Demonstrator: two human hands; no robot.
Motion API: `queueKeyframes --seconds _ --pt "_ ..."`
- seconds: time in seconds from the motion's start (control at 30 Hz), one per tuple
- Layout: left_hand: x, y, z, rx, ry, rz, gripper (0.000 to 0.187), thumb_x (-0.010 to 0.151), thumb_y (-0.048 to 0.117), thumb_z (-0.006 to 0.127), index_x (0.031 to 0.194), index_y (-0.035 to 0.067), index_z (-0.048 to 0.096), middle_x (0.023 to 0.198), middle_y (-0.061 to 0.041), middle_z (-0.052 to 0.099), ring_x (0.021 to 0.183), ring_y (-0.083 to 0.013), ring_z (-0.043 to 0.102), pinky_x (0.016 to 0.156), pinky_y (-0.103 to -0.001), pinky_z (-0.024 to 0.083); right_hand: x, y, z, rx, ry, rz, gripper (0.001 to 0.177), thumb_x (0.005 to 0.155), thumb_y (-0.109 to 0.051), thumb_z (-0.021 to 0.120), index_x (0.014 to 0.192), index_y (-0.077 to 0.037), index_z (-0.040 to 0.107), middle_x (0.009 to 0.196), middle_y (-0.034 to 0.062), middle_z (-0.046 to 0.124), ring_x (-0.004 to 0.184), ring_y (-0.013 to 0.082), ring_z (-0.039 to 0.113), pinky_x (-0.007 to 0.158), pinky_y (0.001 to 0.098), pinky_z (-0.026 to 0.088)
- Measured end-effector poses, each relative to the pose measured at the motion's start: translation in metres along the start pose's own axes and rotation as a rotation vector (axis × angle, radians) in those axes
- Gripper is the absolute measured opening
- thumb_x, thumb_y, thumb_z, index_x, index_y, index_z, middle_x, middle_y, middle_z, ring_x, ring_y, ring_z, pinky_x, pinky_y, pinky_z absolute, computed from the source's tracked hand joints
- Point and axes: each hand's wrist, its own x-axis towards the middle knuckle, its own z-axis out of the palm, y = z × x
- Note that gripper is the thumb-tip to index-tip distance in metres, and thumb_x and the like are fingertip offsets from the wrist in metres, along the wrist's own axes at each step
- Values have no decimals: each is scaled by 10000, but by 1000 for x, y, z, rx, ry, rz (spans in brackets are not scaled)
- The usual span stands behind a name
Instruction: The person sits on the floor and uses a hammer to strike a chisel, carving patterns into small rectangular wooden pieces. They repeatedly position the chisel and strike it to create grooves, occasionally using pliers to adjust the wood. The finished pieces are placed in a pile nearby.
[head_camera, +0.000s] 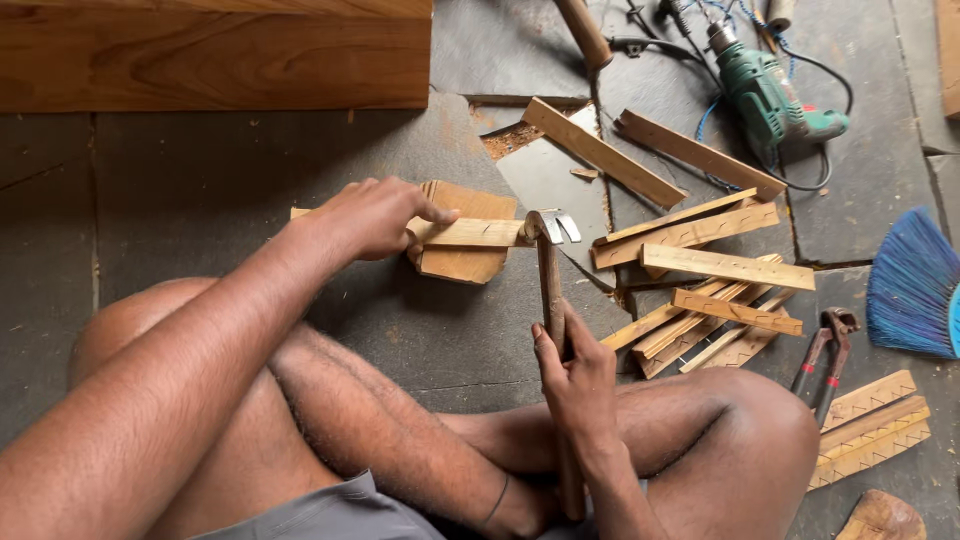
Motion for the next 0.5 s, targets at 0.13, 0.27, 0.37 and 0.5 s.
queueKeyframes --seconds 0.13,0.27,0.37,0.5 --pt "0 0 5 6 -52 -53 611 877 144 749 1359 493 614 1307 -1 697 1168 -236 678 1046 -451 538 -3 -3 -1 -26 36 17 404 957 -154 681 1343 -44 639 576 31 571 474 85 531 416 293 422" --pt "4 1 6 -6 -68 -69 554 928 189 705 1380 489 592 1294 16 717 1109 -204 727 1052 -431 562 -6 0 1 -50 -5 46 424 973 -170 652 1382 -61 615 591 28 593 457 89 549 401 295 455" --pt "2 7 6 49 -39 -50 579 863 217 776 1346 495 618 1352 -6 646 1160 -221 655 1078 -461 503 -1 -1 -2 -51 -32 160 459 955 -184 672 1395 -75 604 574 39 622 435 97 585 394 300 467" --pt "-3 8 3 0 -53 -58 596 848 202 773 1364 457 616 1343 15 666 1202 -208 646 1078 -453 512 0 -3 -5 -58 28 95 510 945 -175 694 1434 -66 596 578 67 615 447 125 587 417 301 467"
